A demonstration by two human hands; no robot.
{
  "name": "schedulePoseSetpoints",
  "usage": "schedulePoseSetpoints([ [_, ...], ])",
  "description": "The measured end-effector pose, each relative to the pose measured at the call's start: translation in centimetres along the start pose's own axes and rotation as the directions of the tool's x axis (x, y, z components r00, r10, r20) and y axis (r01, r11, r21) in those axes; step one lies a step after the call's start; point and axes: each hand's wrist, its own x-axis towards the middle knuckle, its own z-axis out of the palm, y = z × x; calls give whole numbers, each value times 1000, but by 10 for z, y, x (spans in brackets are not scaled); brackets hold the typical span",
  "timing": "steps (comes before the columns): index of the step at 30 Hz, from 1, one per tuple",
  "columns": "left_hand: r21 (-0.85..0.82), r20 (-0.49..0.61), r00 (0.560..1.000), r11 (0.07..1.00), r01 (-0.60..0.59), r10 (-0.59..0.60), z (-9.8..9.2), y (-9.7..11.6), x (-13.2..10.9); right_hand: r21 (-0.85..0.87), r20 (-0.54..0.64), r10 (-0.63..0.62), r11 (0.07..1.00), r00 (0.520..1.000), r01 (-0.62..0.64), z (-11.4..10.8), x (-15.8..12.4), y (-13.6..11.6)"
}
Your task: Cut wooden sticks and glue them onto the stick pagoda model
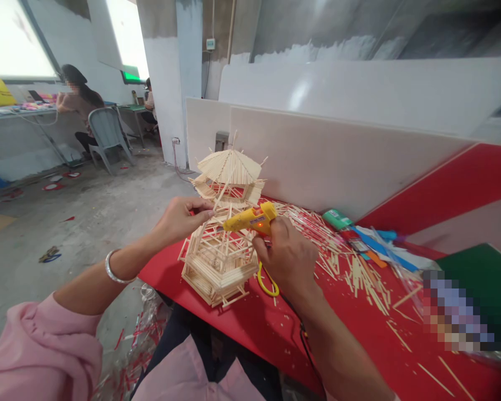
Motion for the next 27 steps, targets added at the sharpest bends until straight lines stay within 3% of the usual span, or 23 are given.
schedulePoseSetpoints([
  [17,72,34,992,990,-122,120,3,-2,4,-21,-32,5,1000,999,-5,1,-1,2],
  [27,143,147,982,980,-136,115,10,4,8,-68,-24,52,996,998,-54,1,-4,16],
])
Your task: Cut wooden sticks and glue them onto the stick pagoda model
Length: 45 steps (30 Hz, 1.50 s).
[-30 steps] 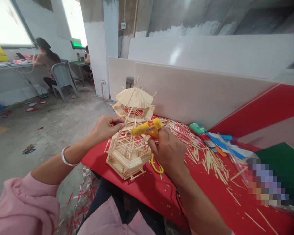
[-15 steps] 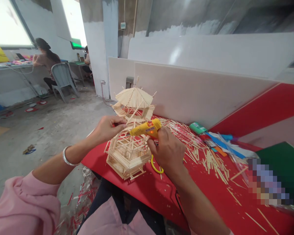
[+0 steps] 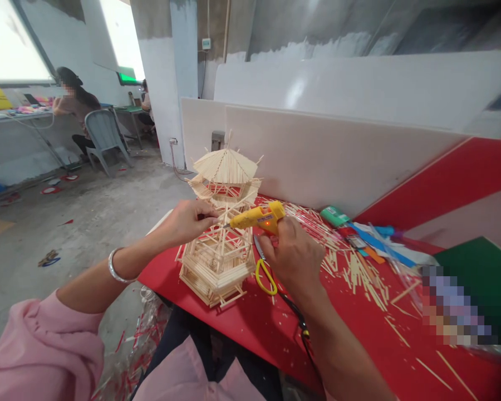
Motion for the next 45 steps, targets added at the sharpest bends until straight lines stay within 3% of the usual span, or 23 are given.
schedulePoseSetpoints([
  [27,184,127,989,978,-94,71,-1,12,0,43,50,81,996,995,-83,10,-6,11],
  [35,169,104,992,981,-92,75,1,10,-1,62,48,105,992,993,-107,11,-6,11],
  [45,200,116,992,977,-76,54,1,11,-2,83,-154,36,996,987,-24,25,-30,9],
])
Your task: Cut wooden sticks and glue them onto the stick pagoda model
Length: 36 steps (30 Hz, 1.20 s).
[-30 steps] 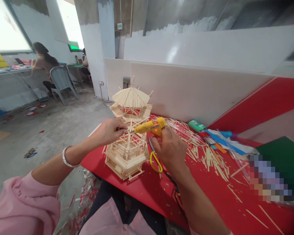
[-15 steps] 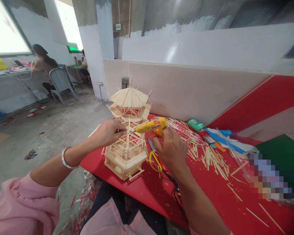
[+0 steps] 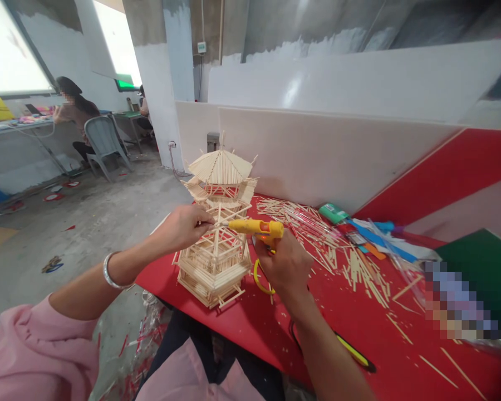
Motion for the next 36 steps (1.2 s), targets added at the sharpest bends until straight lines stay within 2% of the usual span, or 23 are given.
schedulePoseSetpoints([
  [5,0,1,1000,1000,4,-4,-2,2,0,100,-6,-102,990,995,102,-2,1,4],
  [9,10,7,1000,1000,-7,7,-1,2,0,207,-72,-178,960,981,189,-7,8,3],
  [16,3,18,1000,1000,6,-6,-2,3,0,152,-102,-268,948,958,281,-10,14,5],
  [22,5,35,999,1000,-1,1,-1,1,1,72,-58,-259,962,964,263,-9,14,15],
  [26,4,21,1000,1000,-1,1,-2,2,1,53,-77,-268,961,960,272,-9,14,16],
  [36,43,30,999,999,32,-34,-3,5,-1,181,-130,-286,935,949,306,-7,15,7],
])
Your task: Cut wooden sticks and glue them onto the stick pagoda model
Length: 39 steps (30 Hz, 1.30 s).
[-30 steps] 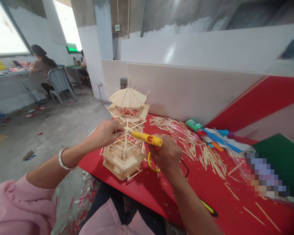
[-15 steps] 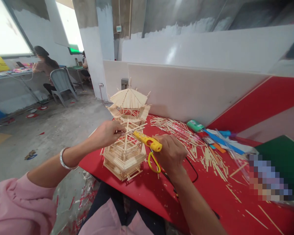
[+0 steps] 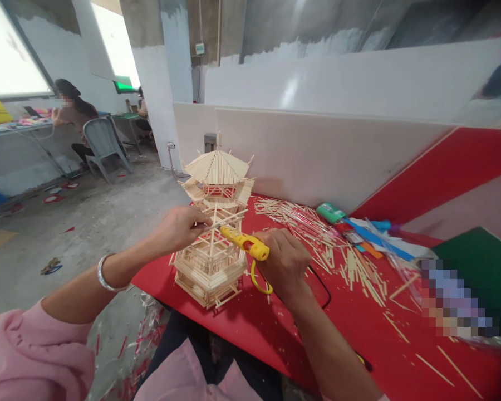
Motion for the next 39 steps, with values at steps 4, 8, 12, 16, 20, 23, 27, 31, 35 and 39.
schedulePoseSetpoints([
  [4,7,20,1000,1000,-12,12,0,0,0,-44,0,19,999,1000,-19,0,-1,5],
  [8,-6,24,1000,1000,-5,6,0,-1,1,-42,11,17,999,1000,-16,0,-2,2],
  [12,-12,22,999,999,-32,32,0,-1,1,-25,4,-3,1000,1000,3,-1,-1,1],
  [16,-17,28,999,999,-42,43,1,-2,2,-56,5,33,998,999,-33,-2,-1,4],
  [20,-20,20,999,999,-25,26,2,-4,1,-18,6,16,1000,1000,-16,-3,-1,2],
  [23,-17,10,999,999,-48,48,2,-5,1,-29,-9,19,999,1000,-19,-3,-3,3],
  [27,-14,16,998,998,-57,58,1,-3,1,-107,5,48,993,999,-47,-1,-10,10],
  [31,6,4,998,998,-57,57,1,-4,1,-89,-20,84,992,996,-85,1,-12,11],
  [35,13,10,998,998,-68,68,1,-5,1,-108,-24,105,988,994,-107,3,-8,9],
  [39,6,33,997,998,-68,68,1,-4,1,-131,-36,101,986,994,-105,5,-9,10],
])
